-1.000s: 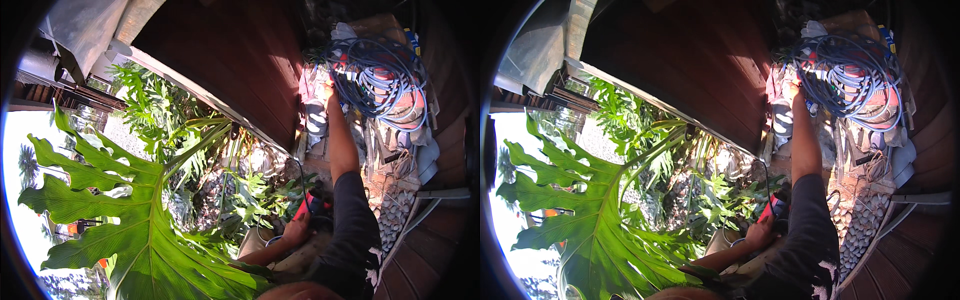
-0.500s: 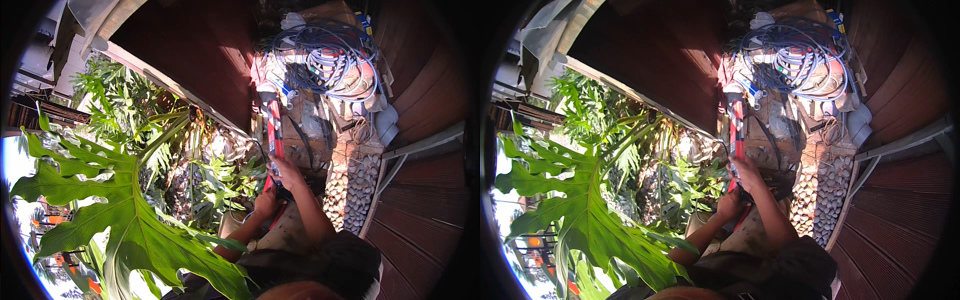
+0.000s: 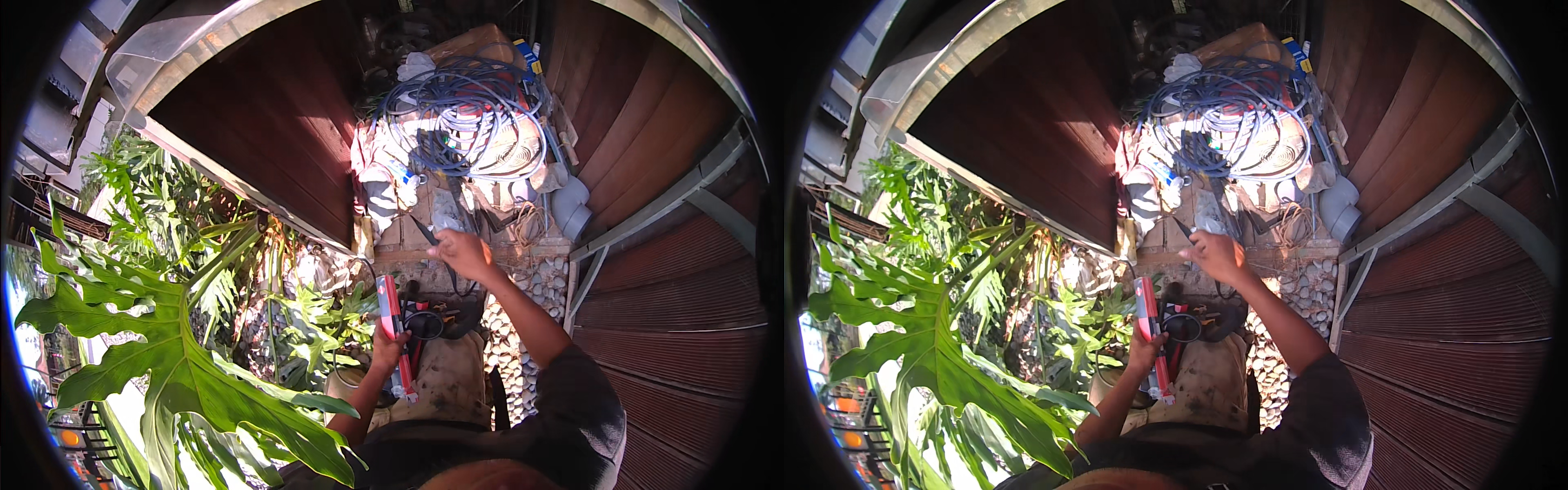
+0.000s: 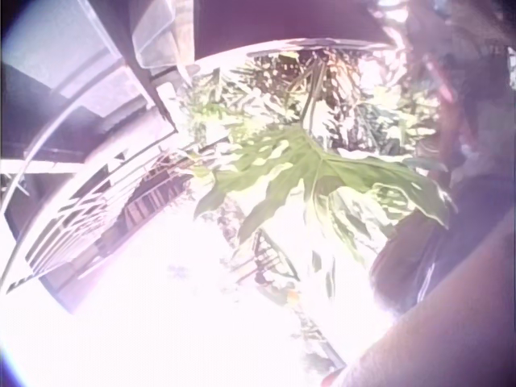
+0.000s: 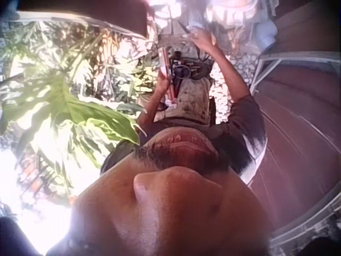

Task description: The person picks up a coiled white extension cord from an outdoor storage area, walks to a separate storage cabinet, and then retrieves a blue coiled cable while holding a small electronic device.

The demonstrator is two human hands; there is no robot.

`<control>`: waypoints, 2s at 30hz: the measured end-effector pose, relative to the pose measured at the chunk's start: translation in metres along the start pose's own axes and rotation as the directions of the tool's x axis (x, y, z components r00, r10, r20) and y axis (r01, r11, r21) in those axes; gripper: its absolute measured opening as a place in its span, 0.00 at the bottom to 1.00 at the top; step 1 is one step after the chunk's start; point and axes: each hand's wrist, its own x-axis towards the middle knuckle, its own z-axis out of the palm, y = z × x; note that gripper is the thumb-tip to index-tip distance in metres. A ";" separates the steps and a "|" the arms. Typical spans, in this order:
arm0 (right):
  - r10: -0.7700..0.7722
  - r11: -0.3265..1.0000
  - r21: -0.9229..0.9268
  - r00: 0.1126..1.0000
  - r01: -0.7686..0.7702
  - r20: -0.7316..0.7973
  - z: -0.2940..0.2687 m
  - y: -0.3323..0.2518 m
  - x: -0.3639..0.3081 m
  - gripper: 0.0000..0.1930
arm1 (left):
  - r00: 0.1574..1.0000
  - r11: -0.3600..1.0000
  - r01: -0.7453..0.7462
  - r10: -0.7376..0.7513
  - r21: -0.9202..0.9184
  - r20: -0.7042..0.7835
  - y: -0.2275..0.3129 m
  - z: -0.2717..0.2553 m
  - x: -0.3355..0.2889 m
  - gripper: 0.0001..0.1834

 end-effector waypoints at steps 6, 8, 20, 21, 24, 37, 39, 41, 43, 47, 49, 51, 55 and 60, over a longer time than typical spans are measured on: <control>-0.162 0.580 -0.814 0.984 0.036 -0.072 -0.077 0.047 0.155 0.47 | 0.950 0.941 -0.266 0.292 0.208 -0.107 0.005 0.015 -0.007 0.37; -0.084 0.349 -0.930 0.993 0.112 0.088 -0.054 0.046 0.168 0.50 | 0.954 0.937 -0.231 0.272 0.261 -0.130 0.010 0.011 -0.013 0.38; -0.504 0.165 -0.967 0.859 0.194 0.086 -0.084 0.108 0.207 0.11 | 0.977 0.932 -0.134 0.181 0.336 -0.112 0.028 0.012 -0.015 0.36; -0.455 0.185 -0.973 0.889 0.140 0.042 -0.086 0.104 0.210 0.13 | 0.980 0.937 -0.127 0.169 0.326 -0.104 0.029 0.012 -0.014 0.35; -0.370 0.243 -0.970 0.927 0.029 -0.065 -0.099 0.095 0.220 0.17 | 0.982 0.945 -0.133 0.166 0.300 -0.087 0.030 0.014 -0.012 0.35; 0.238 0.269 -0.960 0.961 0.071 0.138 -0.138 0.062 0.287 0.71 | 0.992 0.938 -0.059 0.092 0.342 -0.081 0.035 0.011 -0.017 0.42; 0.093 0.247 -0.963 0.987 0.107 0.133 -0.132 0.093 0.288 0.56 | 0.994 0.931 -0.036 0.070 0.363 -0.082 0.044 0.014 -0.014 0.43; 0.036 0.253 -0.960 0.991 0.116 0.129 -0.118 0.093 0.279 0.52 | 0.997 0.936 -0.013 0.041 0.353 -0.072 0.042 0.013 -0.015 0.44; 0.099 0.252 -0.962 0.985 0.110 0.139 -0.111 0.085 0.275 0.47 | 0.995 0.933 -0.035 0.066 0.359 -0.074 0.040 0.013 -0.014 0.44; 0.234 0.377 -0.922 0.955 0.083 0.182 -0.110 0.050 0.267 0.32 | 0.982 0.917 -0.101 0.155 0.386 -0.111 0.038 0.013 -0.017 0.40; 0.267 0.392 -0.919 0.949 0.051 0.167 -0.096 0.020 0.253 0.25 | 0.978 0.919 -0.114 0.171 0.378 -0.121 0.034 0.009 -0.019 0.39; 0.245 0.433 -0.899 0.951 0.064 0.186 -0.097 0.020 0.242 0.21 | 0.981 0.923 -0.123 0.169 0.365 -0.097 0.035 0.012 -0.019 0.40; 0.239 0.584 -0.803 0.919 0.122 0.314 -0.081 -0.002 0.195 0.17 | 0.985 0.911 -0.108 0.153 0.397 -0.085 0.037 0.011 -0.019 0.43; 0.189 0.921 -0.383 0.941 -0.070 0.282 -0.065 -0.032 0.068 0.25 | 0.979 0.909 -0.151 0.192 0.389 -0.068 0.025 0.011 -0.015 0.45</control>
